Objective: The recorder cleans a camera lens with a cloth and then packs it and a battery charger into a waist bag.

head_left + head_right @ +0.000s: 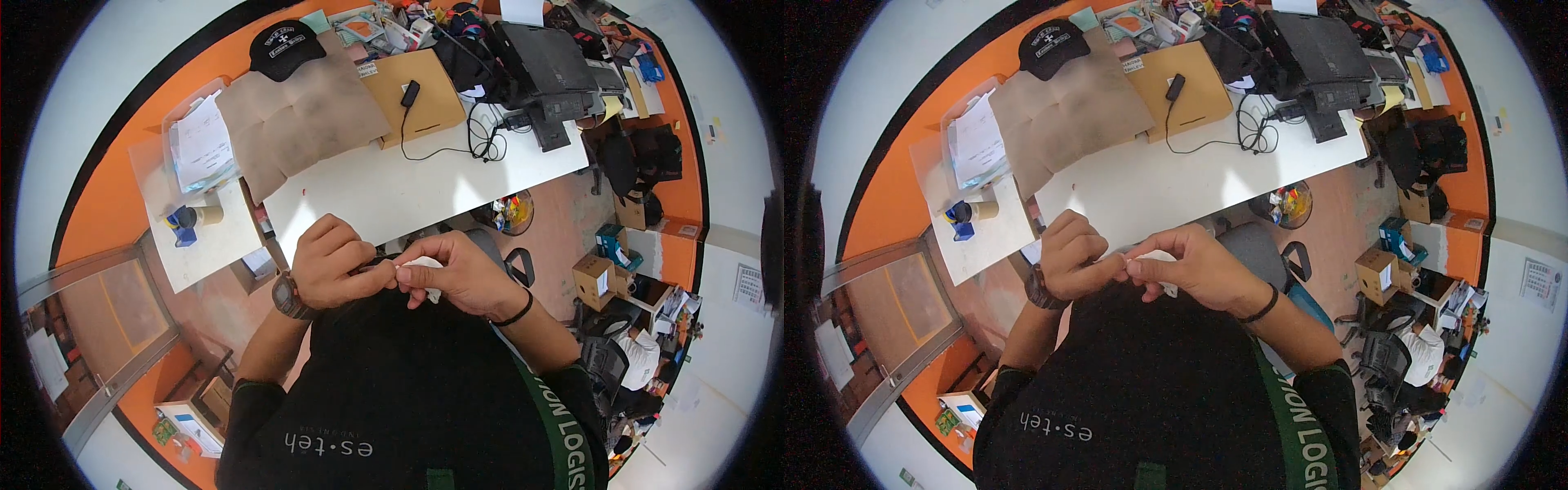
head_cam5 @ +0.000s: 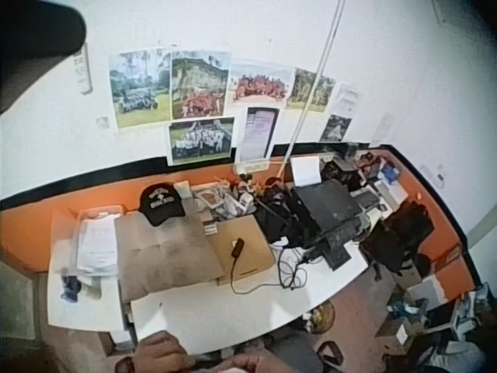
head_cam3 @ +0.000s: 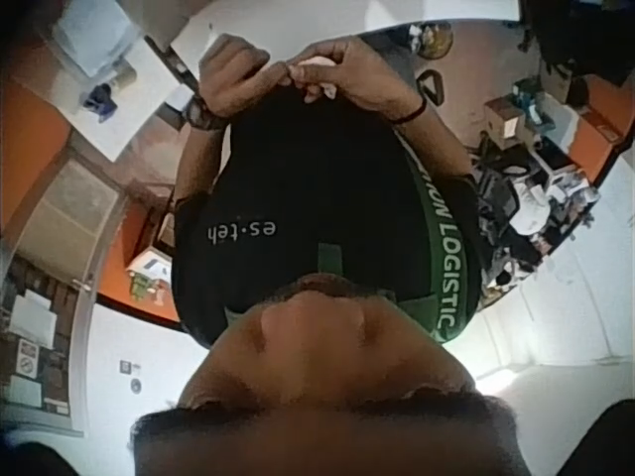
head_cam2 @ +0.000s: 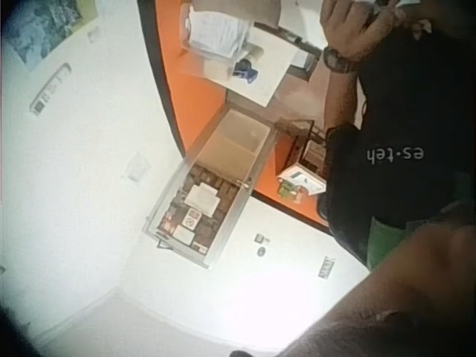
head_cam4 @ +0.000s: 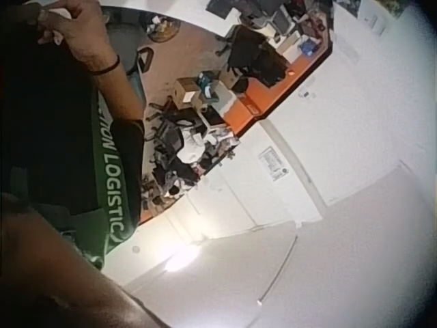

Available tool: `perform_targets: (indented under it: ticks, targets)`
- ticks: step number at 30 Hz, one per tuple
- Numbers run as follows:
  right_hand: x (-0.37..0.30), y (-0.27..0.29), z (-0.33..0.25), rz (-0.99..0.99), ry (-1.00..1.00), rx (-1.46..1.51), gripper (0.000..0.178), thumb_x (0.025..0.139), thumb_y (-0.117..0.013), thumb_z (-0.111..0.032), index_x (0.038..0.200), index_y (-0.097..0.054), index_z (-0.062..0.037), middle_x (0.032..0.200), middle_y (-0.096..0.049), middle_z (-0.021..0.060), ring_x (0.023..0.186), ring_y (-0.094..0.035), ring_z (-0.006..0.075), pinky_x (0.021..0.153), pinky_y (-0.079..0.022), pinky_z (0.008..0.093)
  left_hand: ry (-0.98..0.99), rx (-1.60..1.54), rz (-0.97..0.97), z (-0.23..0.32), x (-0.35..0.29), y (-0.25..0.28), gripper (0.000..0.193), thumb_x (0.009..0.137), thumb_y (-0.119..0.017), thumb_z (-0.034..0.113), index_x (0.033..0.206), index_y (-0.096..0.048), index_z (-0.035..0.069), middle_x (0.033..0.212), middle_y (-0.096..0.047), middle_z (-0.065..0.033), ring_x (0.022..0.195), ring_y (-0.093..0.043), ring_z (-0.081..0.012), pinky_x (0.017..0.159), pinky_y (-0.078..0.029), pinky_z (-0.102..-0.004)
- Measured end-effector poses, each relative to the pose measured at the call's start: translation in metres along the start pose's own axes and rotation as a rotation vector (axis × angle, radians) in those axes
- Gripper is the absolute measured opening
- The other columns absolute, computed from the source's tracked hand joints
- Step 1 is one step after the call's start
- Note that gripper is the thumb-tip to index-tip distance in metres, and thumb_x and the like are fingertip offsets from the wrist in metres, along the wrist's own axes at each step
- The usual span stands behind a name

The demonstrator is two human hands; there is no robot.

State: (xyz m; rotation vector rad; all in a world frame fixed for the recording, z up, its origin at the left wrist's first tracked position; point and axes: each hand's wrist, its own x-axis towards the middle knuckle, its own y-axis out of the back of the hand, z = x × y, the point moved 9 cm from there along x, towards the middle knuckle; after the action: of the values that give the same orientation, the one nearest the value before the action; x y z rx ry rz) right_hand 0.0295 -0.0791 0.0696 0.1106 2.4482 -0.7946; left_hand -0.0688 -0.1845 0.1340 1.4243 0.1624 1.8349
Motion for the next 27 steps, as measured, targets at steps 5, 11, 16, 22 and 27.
perform_targets:
  ticks: [5,11,16,22,27]
  targets:
    - [-0.007,-0.008,-0.007,0.061,0.091,-0.152,0.030,0.102,-0.076,-0.018,0.127,-0.076,-0.0014,0.113,-0.078,0.0088,0.086,-0.073,0.0117,0.074,-0.061,0.0261,-0.031,0.015,0.083,-0.001,-0.006,0.007,0.029,0.083,-0.085,0.038,0.088,-0.069,0.015,0.079,-0.057,0.0012,0.062,-0.054,-0.0174,0.055,-0.041,-0.0315]
    - [-0.017,-0.019,-0.047,0.252,0.479,-0.791,0.033,0.096,-0.079,-0.010,0.128,-0.075,-0.0039,0.108,-0.077,0.0107,0.088,-0.075,0.0167,0.077,-0.061,0.0305,-0.015,0.031,0.121,-0.002,-0.002,0.018,0.029,0.088,-0.085,0.034,0.085,-0.068,0.010,0.076,-0.056,-0.0007,0.063,-0.055,-0.0190,0.055,-0.042,-0.0324]
    - [-0.040,-0.042,-0.070,0.412,1.068,-1.359,0.033,0.089,-0.081,-0.007,0.121,-0.077,-0.0061,0.107,-0.077,0.0094,0.085,-0.074,0.0244,0.075,-0.060,0.0356,1.032,-0.826,-0.134,-0.054,-0.037,-0.034,0.025,0.105,-0.072,0.028,0.093,-0.070,0.006,0.075,-0.055,0.0002,0.067,-0.052,-0.0150,0.061,-0.040,-0.0278]
    - [-0.024,-0.015,-0.055,0.366,0.692,-1.090,0.028,0.096,-0.077,-0.011,0.122,-0.075,-0.0015,0.106,-0.076,0.0110,0.085,-0.074,0.0205,0.074,-0.060,0.0336,1.026,-0.915,-0.124,-0.045,-0.046,-0.046,0.030,0.108,-0.068,0.034,0.106,-0.070,0.005,0.080,-0.057,0.0034,0.070,-0.047,-0.0084,0.064,-0.038,-0.0264]
    - [-0.007,0.008,-0.012,0.123,0.074,-0.106,0.028,0.105,-0.073,-0.017,0.124,-0.072,0.0038,0.102,-0.075,0.0115,0.083,-0.073,0.0159,0.077,-0.062,0.0313,0.727,-1.076,-0.107,-0.040,-0.024,-0.037,0.028,0.101,-0.077,0.031,0.116,-0.079,0.007,0.080,-0.062,-0.0008,0.069,-0.049,-0.0111,0.066,-0.039,-0.0281]
